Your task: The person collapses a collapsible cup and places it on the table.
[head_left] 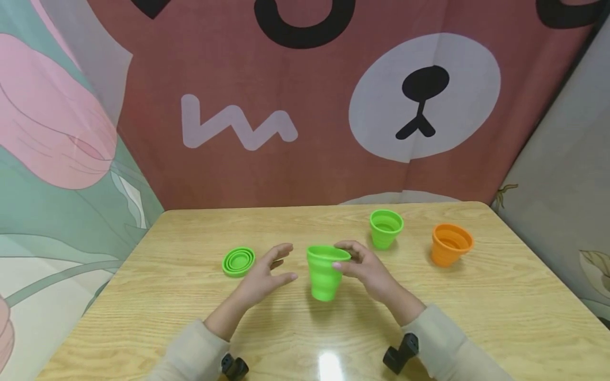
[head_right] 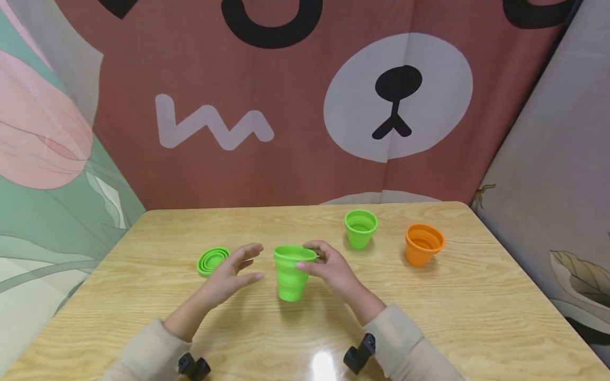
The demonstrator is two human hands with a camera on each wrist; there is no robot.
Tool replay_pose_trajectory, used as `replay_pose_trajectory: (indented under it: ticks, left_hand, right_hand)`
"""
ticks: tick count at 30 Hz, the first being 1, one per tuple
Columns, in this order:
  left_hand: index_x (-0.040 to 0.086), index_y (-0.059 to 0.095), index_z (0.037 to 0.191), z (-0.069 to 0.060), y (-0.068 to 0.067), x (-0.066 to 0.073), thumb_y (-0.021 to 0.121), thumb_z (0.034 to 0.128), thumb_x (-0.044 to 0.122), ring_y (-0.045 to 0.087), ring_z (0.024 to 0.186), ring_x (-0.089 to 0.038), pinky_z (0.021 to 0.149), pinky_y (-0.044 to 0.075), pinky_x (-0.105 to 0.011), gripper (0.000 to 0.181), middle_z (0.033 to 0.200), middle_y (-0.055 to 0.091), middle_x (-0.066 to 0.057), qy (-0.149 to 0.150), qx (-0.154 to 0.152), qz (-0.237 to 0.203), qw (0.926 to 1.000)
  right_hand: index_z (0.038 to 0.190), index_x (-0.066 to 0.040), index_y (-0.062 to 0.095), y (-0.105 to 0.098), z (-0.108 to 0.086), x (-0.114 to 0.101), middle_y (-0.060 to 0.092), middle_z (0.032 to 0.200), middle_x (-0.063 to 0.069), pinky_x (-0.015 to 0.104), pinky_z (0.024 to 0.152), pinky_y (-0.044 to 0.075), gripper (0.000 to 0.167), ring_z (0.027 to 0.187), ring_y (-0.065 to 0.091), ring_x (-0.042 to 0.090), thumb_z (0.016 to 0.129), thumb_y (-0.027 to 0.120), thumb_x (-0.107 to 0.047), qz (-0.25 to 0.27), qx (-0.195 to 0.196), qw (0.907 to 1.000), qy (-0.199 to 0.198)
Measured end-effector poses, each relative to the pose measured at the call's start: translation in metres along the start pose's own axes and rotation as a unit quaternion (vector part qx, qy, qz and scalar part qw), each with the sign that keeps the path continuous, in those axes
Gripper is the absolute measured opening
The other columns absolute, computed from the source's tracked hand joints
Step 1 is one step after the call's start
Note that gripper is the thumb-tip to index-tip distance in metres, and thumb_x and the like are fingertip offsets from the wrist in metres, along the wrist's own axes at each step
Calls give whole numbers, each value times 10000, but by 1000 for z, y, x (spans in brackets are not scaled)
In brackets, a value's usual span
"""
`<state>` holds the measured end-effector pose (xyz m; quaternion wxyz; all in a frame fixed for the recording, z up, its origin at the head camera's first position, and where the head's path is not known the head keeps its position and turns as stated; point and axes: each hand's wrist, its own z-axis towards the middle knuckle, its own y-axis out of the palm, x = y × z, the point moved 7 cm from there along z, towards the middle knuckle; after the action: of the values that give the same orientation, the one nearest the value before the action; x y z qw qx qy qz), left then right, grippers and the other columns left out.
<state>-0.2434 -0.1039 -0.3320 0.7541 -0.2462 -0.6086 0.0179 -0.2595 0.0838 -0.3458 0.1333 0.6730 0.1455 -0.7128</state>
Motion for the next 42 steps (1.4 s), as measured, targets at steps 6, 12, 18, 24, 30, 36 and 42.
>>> replay_pose_trajectory:
  ticks: [6, 12, 18, 24, 30, 36, 42]
  left_hand:
    - [-45, 349, 1258, -6, 9, 30, 586, 796, 21, 329, 1176, -311, 976, 266, -417, 524, 1270, 379, -192, 274, -126, 24, 9995]
    - [-68, 397, 1214, -8, 15, 41, 573, 800, 11, 356, 1154, -315, 971, 270, -430, 457, 1231, 420, -192, 404, -174, 39, 9990]
    - [-52, 462, 1166, -8, 17, 43, 577, 801, 23, 385, 1131, -286, 964, 284, -420, 390, 1180, 467, -157, 408, -166, 0, 9990]
    - [-50, 503, 1109, -7, 19, 41, 579, 793, 7, 419, 1096, -289, 946, 297, -449, 330, 1120, 511, -153, 420, -213, -202, 9987]
    - [-17, 531, 1041, -3, 21, 28, 587, 793, 30, 472, 1031, -263, 916, 334, -427, 258, 1027, 554, -114, 526, -203, -439, 9974]
    - [0, 530, 989, 3, 21, 8, 620, 777, 86, 494, 980, -230, 884, 366, -426, 245, 968, 550, -87, 395, -134, -957, 9945]
    - [-27, 501, 985, 4, 19, 2, 614, 780, 96, 511, 905, -223, 812, 427, -362, 265, 945, 523, -76, 209, -99, -1450, 9892]
  right_hand:
    - [1215, 61, 363, 6, -3, -2, 467, 1113, 177, 391, 817, 434, 544, 924, 514, 220, 792, 603, -183, 131, -285, 9995, 39]
    - [1201, 92, 349, 13, -5, -3, 481, 1048, 157, 383, 796, 444, 544, 900, 514, 204, 802, 589, -190, 318, -543, 9980, 53]
    - [1184, 120, 345, 15, -7, -2, 476, 1041, 144, 391, 793, 446, 504, 901, 518, 207, 829, 547, -176, 526, -661, 9964, 79]
    - [1137, 132, 357, 17, -9, -1, 483, 1017, 131, 378, 771, 457, 459, 884, 518, 198, 856, 505, -200, 634, -800, 9947, 106]
    - [1093, 128, 363, 21, -11, 0, 516, 958, 96, 353, 755, 467, 411, 834, 539, 180, 875, 469, -204, 780, -919, 9926, 121]
    - [1073, 104, 384, 23, -13, 2, 522, 941, 91, 364, 760, 462, 395, 840, 548, 190, 884, 454, -236, 770, -787, 9936, 238]
    - [1103, 130, 368, 22, -14, -5, 454, 963, 125, 371, 761, 462, 424, 847, 513, 201, 879, 461, -219, 510, -624, 9967, 27]
